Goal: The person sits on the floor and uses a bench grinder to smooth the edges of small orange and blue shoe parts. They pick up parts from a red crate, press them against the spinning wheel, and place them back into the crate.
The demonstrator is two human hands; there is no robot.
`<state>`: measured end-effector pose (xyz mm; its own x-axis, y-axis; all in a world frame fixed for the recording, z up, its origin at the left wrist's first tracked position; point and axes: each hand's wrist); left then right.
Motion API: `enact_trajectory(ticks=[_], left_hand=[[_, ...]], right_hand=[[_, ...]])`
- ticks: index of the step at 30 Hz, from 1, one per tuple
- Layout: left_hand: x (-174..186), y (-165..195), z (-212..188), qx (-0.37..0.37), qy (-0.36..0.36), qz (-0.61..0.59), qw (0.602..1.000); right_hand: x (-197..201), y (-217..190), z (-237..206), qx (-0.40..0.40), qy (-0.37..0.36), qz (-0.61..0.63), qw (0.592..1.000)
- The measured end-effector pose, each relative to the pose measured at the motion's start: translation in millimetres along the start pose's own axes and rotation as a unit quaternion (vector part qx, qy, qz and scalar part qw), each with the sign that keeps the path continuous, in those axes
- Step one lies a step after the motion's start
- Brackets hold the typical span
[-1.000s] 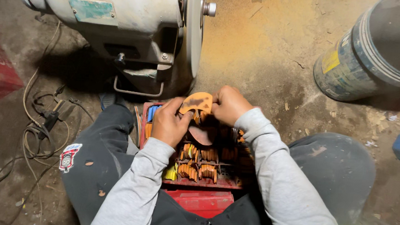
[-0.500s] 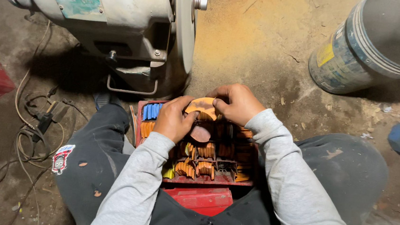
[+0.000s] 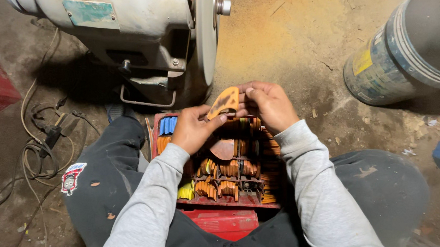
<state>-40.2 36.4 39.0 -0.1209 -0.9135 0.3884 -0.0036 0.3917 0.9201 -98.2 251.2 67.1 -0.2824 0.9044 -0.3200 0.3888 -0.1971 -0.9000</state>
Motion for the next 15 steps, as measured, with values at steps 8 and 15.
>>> enact_trajectory(ticks=[8,15], left_hand=[[9,13,27,0.179,-0.052,-0.397,0.899],[9,9,36,0.175,-0.052,-0.425,0.887]], right_hand=[[-43,-6,15,0.258,0.066,-0.374,0.888],[-63,-6,24,0.258,0.113,-0.353,0.892]])
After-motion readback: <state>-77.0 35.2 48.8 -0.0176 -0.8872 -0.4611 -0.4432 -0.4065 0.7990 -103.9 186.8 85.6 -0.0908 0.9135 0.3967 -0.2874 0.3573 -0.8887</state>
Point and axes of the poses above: each hand's wrist, its own z-axis towards the middle knuckle, its own x-axis out of the back of the hand, y = z × x, and after that the axes turned 7 degrees about z, right-handed
